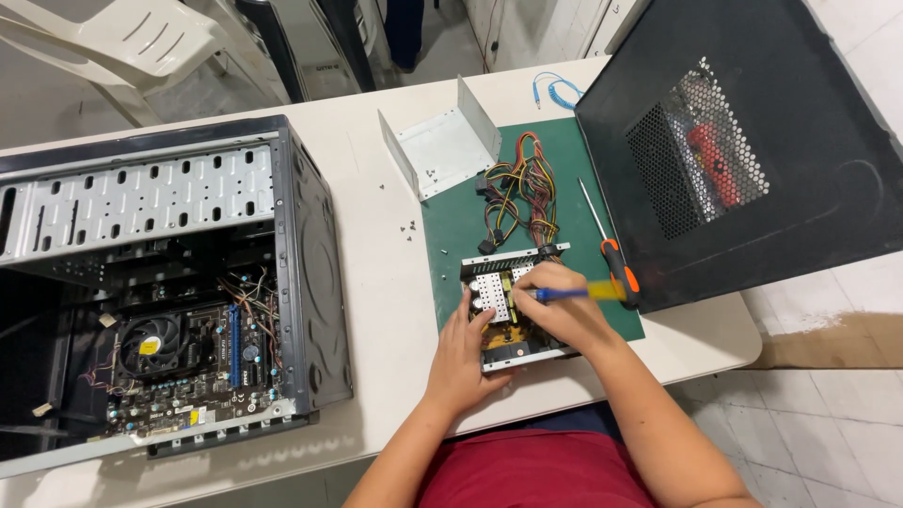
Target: Cleaning and assembling a computer power supply unit using a brush and a screwdriver.
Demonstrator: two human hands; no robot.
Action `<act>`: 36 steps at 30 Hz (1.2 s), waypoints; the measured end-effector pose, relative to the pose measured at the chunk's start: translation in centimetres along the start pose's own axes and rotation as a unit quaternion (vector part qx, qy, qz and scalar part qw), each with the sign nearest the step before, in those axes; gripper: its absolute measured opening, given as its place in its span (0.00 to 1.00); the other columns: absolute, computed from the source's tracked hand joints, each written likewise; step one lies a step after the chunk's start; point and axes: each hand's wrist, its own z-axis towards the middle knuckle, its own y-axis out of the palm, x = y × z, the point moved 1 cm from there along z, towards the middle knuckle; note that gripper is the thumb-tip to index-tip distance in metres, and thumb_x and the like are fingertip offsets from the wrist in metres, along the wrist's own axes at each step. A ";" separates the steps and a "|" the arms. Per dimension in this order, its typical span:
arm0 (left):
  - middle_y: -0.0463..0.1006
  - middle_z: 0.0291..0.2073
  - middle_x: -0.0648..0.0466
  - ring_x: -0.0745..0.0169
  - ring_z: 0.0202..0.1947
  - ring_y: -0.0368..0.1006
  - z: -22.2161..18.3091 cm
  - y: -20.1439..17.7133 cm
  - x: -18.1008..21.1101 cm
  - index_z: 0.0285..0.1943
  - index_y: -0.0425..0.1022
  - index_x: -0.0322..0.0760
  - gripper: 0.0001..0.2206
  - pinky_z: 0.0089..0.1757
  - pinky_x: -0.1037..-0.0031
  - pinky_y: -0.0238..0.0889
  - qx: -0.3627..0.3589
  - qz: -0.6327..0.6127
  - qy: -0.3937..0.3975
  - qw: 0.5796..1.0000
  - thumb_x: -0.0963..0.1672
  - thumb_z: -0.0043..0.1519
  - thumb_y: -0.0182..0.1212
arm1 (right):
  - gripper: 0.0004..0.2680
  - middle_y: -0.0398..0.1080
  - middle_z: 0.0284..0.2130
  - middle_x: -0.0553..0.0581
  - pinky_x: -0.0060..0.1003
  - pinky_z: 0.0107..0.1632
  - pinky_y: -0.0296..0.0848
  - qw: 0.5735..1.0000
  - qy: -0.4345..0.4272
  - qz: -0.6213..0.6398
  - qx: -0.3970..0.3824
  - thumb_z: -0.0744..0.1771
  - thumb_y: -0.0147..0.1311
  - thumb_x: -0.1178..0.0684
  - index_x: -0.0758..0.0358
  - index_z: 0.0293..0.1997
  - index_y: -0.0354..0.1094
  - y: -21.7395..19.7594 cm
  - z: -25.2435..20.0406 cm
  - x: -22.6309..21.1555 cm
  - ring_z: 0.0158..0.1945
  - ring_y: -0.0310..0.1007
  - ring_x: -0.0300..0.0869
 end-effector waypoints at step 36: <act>0.45 0.77 0.35 0.30 0.72 0.53 0.0 0.2 -0.2 0.74 0.50 0.54 0.44 0.65 0.46 0.49 0.000 0.003 -0.002 1.000 0.64 0.51 0.62 | 0.04 0.76 0.29 0.58 0.41 0.49 0.75 0.997 -0.009 0.045 -0.062 0.62 0.66 0.54 0.59 0.28 0.76 0.6 -0.4 4.5 0.39 0.78 0.51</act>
